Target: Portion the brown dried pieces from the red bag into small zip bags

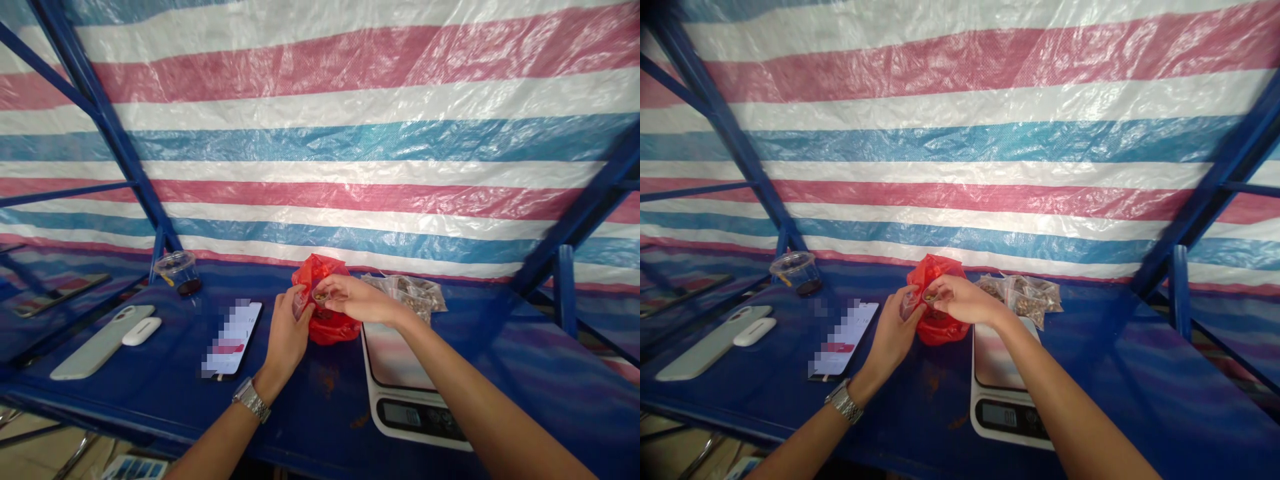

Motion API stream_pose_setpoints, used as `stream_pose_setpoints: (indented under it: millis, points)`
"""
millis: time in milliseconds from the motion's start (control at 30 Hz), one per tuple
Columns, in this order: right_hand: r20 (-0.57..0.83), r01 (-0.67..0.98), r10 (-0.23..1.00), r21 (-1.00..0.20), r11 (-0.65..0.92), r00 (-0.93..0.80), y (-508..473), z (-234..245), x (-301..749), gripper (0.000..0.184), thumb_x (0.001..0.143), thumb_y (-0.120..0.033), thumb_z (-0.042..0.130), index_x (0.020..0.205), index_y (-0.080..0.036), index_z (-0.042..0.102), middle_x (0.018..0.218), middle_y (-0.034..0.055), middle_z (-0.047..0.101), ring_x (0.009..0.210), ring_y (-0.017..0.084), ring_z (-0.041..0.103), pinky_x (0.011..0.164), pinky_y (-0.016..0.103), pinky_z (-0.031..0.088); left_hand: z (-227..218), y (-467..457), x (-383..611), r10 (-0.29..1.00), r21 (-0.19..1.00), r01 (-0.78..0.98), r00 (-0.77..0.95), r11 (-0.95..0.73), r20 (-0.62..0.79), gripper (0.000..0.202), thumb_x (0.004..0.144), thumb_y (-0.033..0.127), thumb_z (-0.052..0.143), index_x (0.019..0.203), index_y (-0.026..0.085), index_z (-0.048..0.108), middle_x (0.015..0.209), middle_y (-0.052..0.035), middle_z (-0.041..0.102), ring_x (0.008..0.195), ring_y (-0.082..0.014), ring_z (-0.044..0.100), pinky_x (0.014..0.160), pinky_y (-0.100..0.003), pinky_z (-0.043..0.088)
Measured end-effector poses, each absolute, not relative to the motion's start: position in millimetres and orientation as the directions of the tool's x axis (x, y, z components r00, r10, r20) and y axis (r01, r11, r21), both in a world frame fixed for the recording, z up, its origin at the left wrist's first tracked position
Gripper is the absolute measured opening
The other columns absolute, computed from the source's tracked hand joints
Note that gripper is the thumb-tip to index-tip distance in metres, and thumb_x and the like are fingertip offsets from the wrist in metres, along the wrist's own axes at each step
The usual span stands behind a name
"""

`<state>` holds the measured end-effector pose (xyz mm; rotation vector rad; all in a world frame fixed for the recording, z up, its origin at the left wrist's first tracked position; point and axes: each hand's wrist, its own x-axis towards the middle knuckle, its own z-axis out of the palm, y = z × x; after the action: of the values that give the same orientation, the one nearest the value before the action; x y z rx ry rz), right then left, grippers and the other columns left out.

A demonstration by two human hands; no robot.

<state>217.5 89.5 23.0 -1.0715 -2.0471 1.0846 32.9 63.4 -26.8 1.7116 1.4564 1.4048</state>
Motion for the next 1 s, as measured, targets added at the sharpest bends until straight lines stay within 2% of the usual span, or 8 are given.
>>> stream_pose_setpoints:
  millis: [133,267,400,500,667,800,1000]
  points:
    - [0.182,0.388,0.853,-0.831,0.399,-0.489,87,27,209,0.028,0.091,-0.009,0.059,0.117,-0.019,0.064,0.116,0.0068,0.073,0.104,0.016,0.069,0.096,0.032,0.054,-35,67,31,0.916,0.845,0.413,-0.060,-0.339,0.397,0.043,0.087,0.018,0.065,0.129,0.020,0.057,0.125,-0.0107,0.064,0.116,-0.0250,0.060,0.104,-0.042,0.043]
    - [0.232,0.432,0.835,-0.769,0.471,-0.499,84,31,201,0.031,0.090,-0.010,0.061,0.119,-0.020,0.067,0.114,0.0058,0.074,0.100,0.017,0.069,0.093,0.032,0.053,-35,67,30,0.919,0.811,0.487,-0.042,-0.324,0.393,0.033,0.087,0.023,0.066,0.119,0.017,0.060,0.114,-0.0110,0.067,0.106,-0.0261,0.061,0.094,-0.041,0.045]
    - [0.246,0.543,0.807,-0.632,0.554,-0.536,76,42,194,0.029,0.087,-0.007,0.065,0.112,-0.021,0.074,0.107,0.0052,0.074,0.100,0.019,0.067,0.095,0.034,0.051,-34,67,30,0.921,0.821,0.477,-0.057,-0.314,0.386,0.025,0.086,0.022,0.066,0.110,0.016,0.061,0.105,-0.0091,0.067,0.098,-0.0239,0.062,0.087,-0.037,0.046]
    - [0.281,0.589,0.788,-0.538,0.602,-0.549,69,49,190,0.030,0.087,-0.006,0.065,0.111,-0.021,0.075,0.113,0.0071,0.070,0.105,0.019,0.064,0.099,0.035,0.048,-35,67,29,0.936,0.862,0.418,-0.068,-0.288,0.345,0.029,0.085,0.023,0.067,0.111,0.016,0.059,0.106,-0.0091,0.068,0.096,-0.0225,0.064,0.084,-0.035,0.048]
    - [0.365,0.597,0.749,-0.453,0.662,-0.553,66,48,182,0.037,0.087,-0.001,0.059,0.117,-0.020,0.069,0.120,0.0081,0.064,0.112,0.019,0.062,0.104,0.035,0.047,-35,67,28,0.952,0.894,0.377,-0.084,-0.242,0.293,0.033,0.086,0.027,0.067,0.116,0.016,0.058,0.107,-0.0103,0.070,0.093,-0.0226,0.067,0.079,-0.033,0.049]
    - [0.370,0.612,0.736,-0.409,0.677,-0.567,68,46,179,0.035,0.086,0.002,0.055,0.111,-0.018,0.068,0.120,0.0079,0.063,0.110,0.018,0.061,0.102,0.036,0.048,-35,67,28,0.952,0.906,0.341,-0.085,-0.250,0.294,0.029,0.085,0.026,0.067,0.111,0.017,0.059,0.100,-0.0075,0.071,0.086,-0.0204,0.067,0.074,-0.030,0.048]
    - [0.404,0.578,0.704,-0.401,0.711,-0.584,69,46,177,0.042,0.087,0.004,0.052,0.115,-0.022,0.070,0.123,0.0069,0.061,0.115,0.018,0.059,0.104,0.037,0.048,-33,66,29,0.949,0.918,0.285,-0.068,-0.276,0.307,0.028,0.087,0.028,0.065,0.111,0.018,0.058,0.094,-0.0031,0.071,0.080,-0.0178,0.067,0.070,-0.027,0.048]
